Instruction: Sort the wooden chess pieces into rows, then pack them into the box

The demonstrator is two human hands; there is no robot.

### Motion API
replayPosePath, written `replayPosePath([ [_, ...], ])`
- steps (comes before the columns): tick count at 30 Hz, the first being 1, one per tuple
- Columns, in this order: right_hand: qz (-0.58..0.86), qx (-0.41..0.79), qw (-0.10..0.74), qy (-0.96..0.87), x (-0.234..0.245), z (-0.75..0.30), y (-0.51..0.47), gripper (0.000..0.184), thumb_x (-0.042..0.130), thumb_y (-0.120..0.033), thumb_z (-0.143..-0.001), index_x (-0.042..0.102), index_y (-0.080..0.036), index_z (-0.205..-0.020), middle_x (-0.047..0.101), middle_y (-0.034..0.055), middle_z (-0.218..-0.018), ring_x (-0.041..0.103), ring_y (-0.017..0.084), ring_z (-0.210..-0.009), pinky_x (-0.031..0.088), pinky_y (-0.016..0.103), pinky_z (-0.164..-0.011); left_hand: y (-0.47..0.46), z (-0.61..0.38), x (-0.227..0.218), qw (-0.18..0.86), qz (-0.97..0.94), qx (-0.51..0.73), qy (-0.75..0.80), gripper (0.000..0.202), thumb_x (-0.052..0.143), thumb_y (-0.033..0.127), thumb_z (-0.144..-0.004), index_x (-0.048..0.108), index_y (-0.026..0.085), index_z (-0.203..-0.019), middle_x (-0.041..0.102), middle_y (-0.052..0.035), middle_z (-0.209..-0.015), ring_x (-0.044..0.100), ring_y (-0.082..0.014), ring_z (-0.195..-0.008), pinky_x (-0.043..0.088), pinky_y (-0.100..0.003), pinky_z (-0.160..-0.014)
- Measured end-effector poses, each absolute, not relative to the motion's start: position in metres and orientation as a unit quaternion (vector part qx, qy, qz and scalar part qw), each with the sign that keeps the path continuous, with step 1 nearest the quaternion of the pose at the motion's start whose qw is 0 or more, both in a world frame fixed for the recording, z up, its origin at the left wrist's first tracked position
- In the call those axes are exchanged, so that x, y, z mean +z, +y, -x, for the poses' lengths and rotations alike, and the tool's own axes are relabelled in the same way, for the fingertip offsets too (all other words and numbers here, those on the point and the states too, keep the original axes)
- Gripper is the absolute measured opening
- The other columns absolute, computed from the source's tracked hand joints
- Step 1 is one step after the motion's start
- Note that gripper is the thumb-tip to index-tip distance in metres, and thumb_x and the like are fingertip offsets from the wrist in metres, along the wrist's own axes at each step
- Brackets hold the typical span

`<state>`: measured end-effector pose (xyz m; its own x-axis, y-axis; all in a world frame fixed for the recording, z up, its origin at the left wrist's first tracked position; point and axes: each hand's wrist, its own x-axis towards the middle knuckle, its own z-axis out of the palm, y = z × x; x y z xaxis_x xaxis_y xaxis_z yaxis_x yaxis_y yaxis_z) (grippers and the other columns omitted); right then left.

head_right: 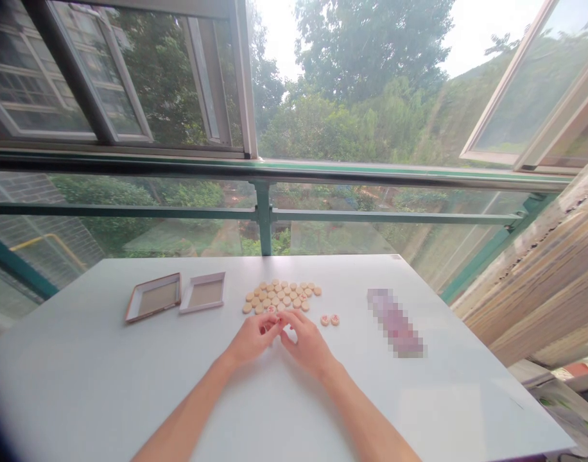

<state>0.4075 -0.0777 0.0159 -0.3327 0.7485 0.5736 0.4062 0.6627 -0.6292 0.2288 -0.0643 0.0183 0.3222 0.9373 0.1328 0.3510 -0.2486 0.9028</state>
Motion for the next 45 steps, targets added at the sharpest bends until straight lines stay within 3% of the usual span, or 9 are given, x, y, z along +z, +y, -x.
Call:
replayPosePath([
  [8,0.4,0.214,0.447,-0.771,0.0133,-0.4082,-0.0766,0.03,0.059,-0.019,-0.091,0.062,-0.028,-0.119,0.068,0.0053,-0.102,0.065,0.02,-0.09,0.057,0.036,-0.077,-0.0639,-0.2277,0.0174,0.426,-0.693,0.363,0.453,0.04,0.051,0.05,-0.093,0.075,0.019,-0.1,0.075,-0.0033,-0.08,0.063,-0.0164,-0.068,0.046,-0.026,-0.064],
  [16,0.418,0.227,0.44,-0.762,0.0171,-0.4103,-0.0779,0.025,0.06,-0.025,-0.093,0.065,-0.027,-0.117,0.069,0.0052,-0.1,0.065,0.02,-0.089,0.056,0.036,-0.077,-0.0638,-0.2261,0.02,0.434,-0.7,0.357,0.441,0.04,0.048,0.046,-0.095,0.074,0.018,-0.106,0.075,-0.0048,-0.082,0.065,-0.0172,-0.071,0.046,-0.027,-0.063],
  [20,0.415,0.225,0.438,-0.765,0.0181,-0.4108,-0.0781,0.026,0.059,-0.023,-0.092,0.065,-0.028,-0.117,0.069,0.0052,-0.099,0.065,0.019,-0.086,0.057,0.035,-0.076,-0.0636,-0.2266,0.0195,0.434,-0.703,0.356,0.437,0.036,0.051,0.044,-0.093,0.074,0.017,-0.103,0.076,-0.0055,-0.086,0.065,-0.0175,-0.072,0.046,-0.027,-0.064],
  [24,0.405,0.227,0.431,-0.773,0.0188,-0.411,-0.0792,0.031,0.056,-0.017,-0.091,0.066,-0.03,-0.118,0.066,0.0047,-0.098,0.065,0.019,-0.087,0.057,0.034,-0.078,-0.0642,-0.2276,0.019,0.426,-0.701,0.364,0.441,0.034,0.054,0.046,-0.091,0.074,0.018,-0.094,0.074,-0.0034,-0.077,0.062,-0.0162,-0.066,0.045,-0.026,-0.062],
  [35,0.415,0.248,0.441,-0.756,0.0158,-0.4086,-0.079,0.027,0.058,-0.02,-0.092,0.065,-0.029,-0.117,0.064,0.0038,-0.099,0.062,0.018,-0.084,0.055,0.035,-0.081,-0.0665,-0.226,0.024,0.415,-0.705,0.364,0.446,0.042,0.044,0.047,-0.097,0.074,0.019,-0.092,0.073,-0.0029,-0.079,0.062,-0.0166,-0.07,0.044,-0.026,-0.065],
  [45,0.425,0.271,0.434,-0.747,0.0139,-0.4105,-0.0778,0.029,0.058,-0.02,-0.093,0.064,-0.028,-0.12,0.063,0.0041,-0.102,0.061,0.017,-0.085,0.054,0.034,-0.081,-0.064,-0.2251,0.0199,0.426,-0.712,0.357,0.429,0.034,0.049,0.039,-0.095,0.073,0.019,-0.108,0.077,-0.0049,-0.089,0.066,-0.0184,-0.077,0.046,-0.027,-0.069],
])
